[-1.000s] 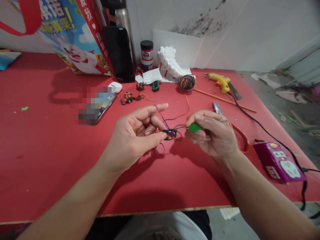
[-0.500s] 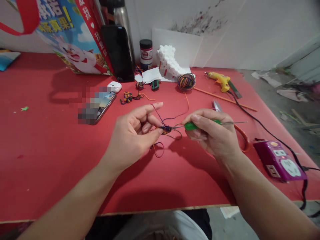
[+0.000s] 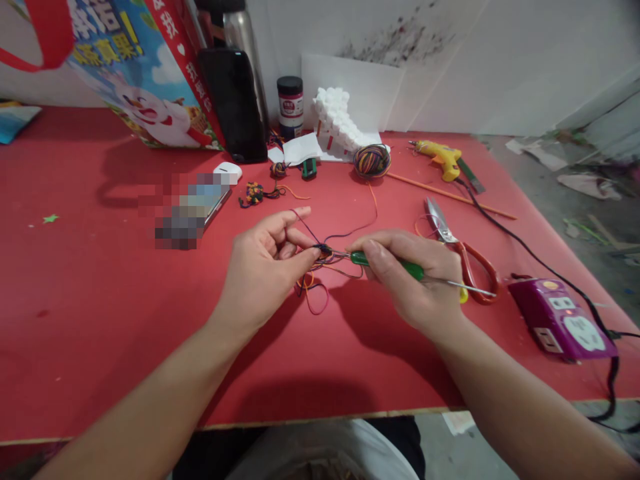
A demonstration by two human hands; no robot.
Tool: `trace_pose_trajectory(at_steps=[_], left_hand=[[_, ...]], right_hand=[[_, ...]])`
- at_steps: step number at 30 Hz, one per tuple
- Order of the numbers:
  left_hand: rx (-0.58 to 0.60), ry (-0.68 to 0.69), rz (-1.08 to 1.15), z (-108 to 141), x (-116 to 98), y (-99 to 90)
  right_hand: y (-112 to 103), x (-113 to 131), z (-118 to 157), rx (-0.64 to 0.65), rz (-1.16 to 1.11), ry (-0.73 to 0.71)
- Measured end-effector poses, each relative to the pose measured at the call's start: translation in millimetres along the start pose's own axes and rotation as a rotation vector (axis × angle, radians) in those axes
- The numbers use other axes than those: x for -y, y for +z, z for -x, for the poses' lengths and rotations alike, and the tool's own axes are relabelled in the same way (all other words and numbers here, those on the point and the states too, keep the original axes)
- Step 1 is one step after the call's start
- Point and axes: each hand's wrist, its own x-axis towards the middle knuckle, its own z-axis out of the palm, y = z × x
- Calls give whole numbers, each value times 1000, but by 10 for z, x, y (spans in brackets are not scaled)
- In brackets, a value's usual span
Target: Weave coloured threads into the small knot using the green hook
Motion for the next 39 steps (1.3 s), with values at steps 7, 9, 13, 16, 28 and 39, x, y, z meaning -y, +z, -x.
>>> trace_pose_trajectory(at_steps=[7,9,13,16,28,39], left_hand=[[-43,-33,-10,-3,33,39],[-51,-41,32,1,38,53],[-47,-72,111,23,32,86],[-28,-78,156,34,30,100],[33,-342,513,-19,-54,16],[-23,42,177,100,-59,60]], right_hand=[[61,2,45,49,232,-244],[88,-19,60,56,292,-324],[125,-57,70,59,374,-466],[130,-71,68,48,342,-467],[85,-160,28,104,133,-428],[280,-144,141,-19,575,-687]])
